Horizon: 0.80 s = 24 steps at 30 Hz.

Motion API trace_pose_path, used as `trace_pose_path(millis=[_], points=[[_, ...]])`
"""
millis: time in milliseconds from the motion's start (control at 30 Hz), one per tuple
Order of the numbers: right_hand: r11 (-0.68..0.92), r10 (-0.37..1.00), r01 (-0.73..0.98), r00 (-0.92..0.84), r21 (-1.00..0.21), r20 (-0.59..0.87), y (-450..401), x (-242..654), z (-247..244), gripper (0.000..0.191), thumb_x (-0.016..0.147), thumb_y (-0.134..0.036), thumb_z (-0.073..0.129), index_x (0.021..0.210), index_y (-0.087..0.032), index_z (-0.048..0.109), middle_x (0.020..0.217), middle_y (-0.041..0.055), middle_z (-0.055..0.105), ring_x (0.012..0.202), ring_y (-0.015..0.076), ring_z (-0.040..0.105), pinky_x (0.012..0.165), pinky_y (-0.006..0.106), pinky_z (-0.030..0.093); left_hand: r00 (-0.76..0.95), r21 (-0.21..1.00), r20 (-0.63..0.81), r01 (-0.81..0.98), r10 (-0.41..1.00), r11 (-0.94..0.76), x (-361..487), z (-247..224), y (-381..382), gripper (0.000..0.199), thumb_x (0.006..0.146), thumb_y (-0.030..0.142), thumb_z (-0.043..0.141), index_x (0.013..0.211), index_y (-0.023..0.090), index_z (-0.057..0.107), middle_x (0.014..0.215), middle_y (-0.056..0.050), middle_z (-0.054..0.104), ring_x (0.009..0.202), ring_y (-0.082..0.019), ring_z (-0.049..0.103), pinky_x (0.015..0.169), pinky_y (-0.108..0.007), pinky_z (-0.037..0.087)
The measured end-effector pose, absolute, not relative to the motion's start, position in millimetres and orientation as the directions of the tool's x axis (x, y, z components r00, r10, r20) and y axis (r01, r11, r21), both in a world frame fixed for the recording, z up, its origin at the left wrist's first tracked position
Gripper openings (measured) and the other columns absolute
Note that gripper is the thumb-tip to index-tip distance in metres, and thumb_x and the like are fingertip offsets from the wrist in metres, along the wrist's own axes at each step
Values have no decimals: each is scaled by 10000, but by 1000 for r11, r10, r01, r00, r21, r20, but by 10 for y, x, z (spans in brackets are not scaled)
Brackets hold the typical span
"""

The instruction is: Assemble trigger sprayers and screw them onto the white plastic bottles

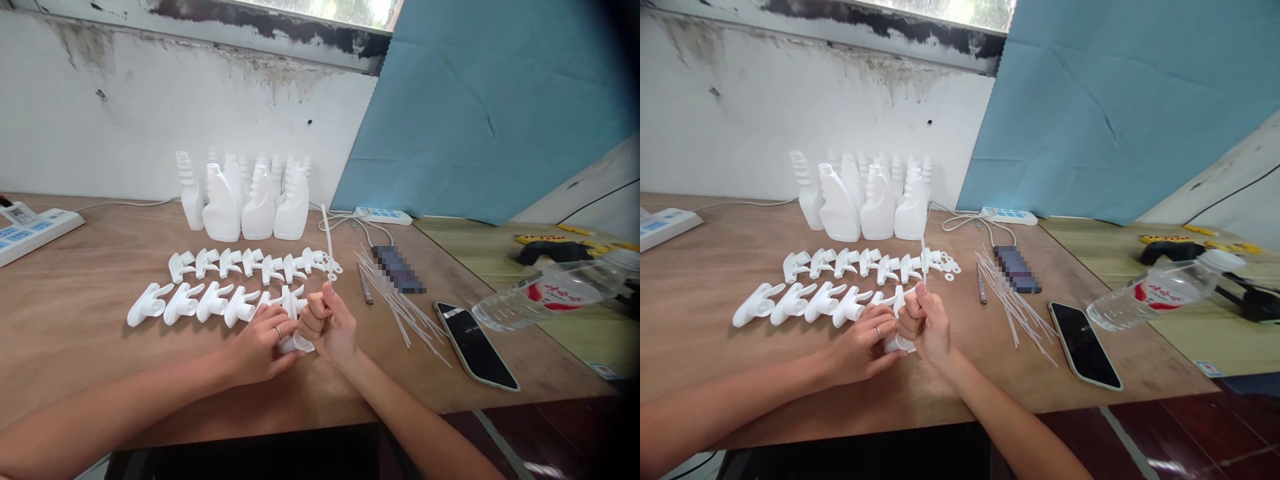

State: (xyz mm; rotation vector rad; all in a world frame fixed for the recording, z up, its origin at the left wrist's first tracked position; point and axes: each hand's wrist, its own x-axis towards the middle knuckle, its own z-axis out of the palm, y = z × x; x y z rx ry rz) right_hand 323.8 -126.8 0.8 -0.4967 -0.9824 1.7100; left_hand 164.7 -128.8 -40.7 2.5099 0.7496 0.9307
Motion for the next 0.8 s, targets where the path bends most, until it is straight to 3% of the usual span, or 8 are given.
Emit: trace_pose_path(millis=[167,500,633,700,733,800], points=[[-50,900,-531,-391,-846,192,-1309,3157,-82,624,832,-597,588,475,-209,255,395,-104,186,321,25,128,327,183,109,651,523,484,322,585,-790,1636,-428,-1282,142,902,309,583,958,178,597,942,-46,643,952,-215,546,873,-367,418],[71,916,-367,-343,-928,206,-1347,3123,-179,596,868,-569,559,468,-199,320,405,-87,247,331,31,202,325,189,141,610,563,499,312,616,-765,1659,-370,-1315,213,940,328,500,848,178,619,900,-60,645,895,-232,568,830,-386,469],[8,933,-451,-317,-893,169,-1315,3111,-152,576,863,-577,563,509,-207,300,415,-99,232,328,28,165,319,187,117,598,577,507,300,621,-760,1666,-391,-1325,206,930,336,527,863,165,619,885,-60,638,910,-237,566,863,-392,468],[-3,931,-488,-320,-873,175,-1308,3174,-63,536,863,-568,573,546,-198,351,462,-84,284,356,45,249,343,188,219,603,587,517,266,607,-765,1669,-379,-1333,175,911,327,569,939,163,622,914,-60,645,935,-234,562,878,-389,466],[29,923,-475,-325,-880,206,-1314,3236,-5,493,857,-572,580,588,-187,429,512,-55,371,407,70,361,395,206,326,602,598,521,248,605,-762,1669,-363,-1338,182,895,325,598,985,167,619,923,-57,649,946,-231,561,885,-389,466],[183,902,-382,-300,-906,309,-1347,3419,110,421,845,-594,584,819,-174,606,763,45,578,697,168,591,657,309,502,581,640,517,225,629,-734,1666,-311,-1349,238,865,325,646,1051,181,613,919,-52,650,945,-221,560,882,-385,470]])
